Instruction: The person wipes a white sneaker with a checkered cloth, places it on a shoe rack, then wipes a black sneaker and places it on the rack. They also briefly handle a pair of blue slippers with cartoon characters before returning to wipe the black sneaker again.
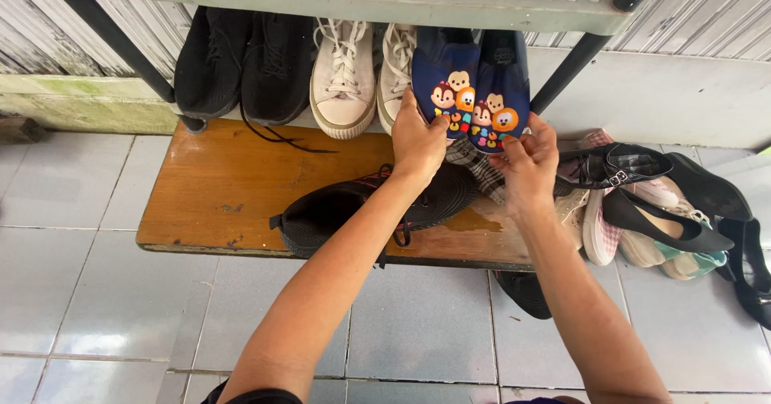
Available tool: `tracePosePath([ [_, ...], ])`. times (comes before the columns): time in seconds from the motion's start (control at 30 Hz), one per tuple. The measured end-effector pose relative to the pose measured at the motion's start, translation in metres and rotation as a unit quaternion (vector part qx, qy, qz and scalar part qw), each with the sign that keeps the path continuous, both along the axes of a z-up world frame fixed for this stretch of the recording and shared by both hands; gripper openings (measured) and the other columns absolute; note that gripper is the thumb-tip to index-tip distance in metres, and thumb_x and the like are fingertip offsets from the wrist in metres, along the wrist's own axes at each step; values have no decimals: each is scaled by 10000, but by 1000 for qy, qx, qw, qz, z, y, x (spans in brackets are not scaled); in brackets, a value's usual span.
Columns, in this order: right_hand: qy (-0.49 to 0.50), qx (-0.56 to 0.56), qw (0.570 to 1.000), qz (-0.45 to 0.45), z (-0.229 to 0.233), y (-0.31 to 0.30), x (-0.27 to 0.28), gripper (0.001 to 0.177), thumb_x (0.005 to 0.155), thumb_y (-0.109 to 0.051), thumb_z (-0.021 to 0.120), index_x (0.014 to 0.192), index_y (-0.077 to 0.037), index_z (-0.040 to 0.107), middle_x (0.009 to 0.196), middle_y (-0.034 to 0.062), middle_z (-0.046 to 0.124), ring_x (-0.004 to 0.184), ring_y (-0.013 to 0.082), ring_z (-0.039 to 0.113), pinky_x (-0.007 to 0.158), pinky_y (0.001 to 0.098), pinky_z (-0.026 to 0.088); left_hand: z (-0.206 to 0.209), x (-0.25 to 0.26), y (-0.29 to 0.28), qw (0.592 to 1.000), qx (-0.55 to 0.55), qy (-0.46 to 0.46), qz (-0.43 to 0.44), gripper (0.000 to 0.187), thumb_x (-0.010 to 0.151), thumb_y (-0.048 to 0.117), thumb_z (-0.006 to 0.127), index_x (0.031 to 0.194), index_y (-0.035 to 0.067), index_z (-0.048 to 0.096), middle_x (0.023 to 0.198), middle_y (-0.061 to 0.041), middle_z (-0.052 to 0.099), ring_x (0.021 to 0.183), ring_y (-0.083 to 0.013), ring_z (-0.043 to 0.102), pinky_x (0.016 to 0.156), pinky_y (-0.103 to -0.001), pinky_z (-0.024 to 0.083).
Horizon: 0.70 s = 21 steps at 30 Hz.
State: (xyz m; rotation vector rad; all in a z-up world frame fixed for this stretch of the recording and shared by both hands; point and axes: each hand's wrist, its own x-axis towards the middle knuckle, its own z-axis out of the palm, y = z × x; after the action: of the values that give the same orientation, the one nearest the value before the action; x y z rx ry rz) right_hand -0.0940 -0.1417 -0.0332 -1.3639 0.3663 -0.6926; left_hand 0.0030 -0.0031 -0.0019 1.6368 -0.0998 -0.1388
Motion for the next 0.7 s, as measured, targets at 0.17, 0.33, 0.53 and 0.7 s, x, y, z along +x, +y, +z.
tracePosePath([
  [0.17, -71, -9, 996, -61, -16, -3, 20, 395, 1007, 1, 610, 1359, -8, 431, 933, 106, 601, 714, 188, 690, 572, 267, 608, -7, 6, -6, 998, 46, -44, -4, 801, 846, 154, 655, 1552, -10, 314, 1330, -337, 593, 1202, -481, 624, 877, -527, 633],
  [0.33, -44, -12, 996, -79, -4, 2, 16, 352, 1000, -73, 690, 1263, 2, 468, 950, 130, 630, 725, 188, 706, 551, 278, 635, 15, -6, -7, 984, 144, -98, -42, 751, 898, 132, 579, 1531, -102, 249, 1268, -379, 605, 1188, -520, 622, 964, -592, 551],
  [0.53, -22, -83, 995, -53, 1, 3, 12, 606, 879, 58, 787, 1336, 22, 390, 1033, 200, 647, 810, 229, 723, 605, 311, 675, 22, -14, -3, 972, 209, -73, -76, 603, 904, 313, 587, 1418, 46, 422, 979, -205, 745, 884, -365, 768, 750, -489, 631],
  [0.7, -58, -113, 989, -77, 0, 6, 19, 583, 878, 79, 765, 1324, -47, 410, 1076, 163, 618, 849, 171, 697, 662, 310, 676, 56, -33, 8, 971, 191, -95, -110, 764, 954, 146, 547, 1567, -80, 151, 1067, -360, 690, 1030, -515, 698, 872, -595, 564],
])
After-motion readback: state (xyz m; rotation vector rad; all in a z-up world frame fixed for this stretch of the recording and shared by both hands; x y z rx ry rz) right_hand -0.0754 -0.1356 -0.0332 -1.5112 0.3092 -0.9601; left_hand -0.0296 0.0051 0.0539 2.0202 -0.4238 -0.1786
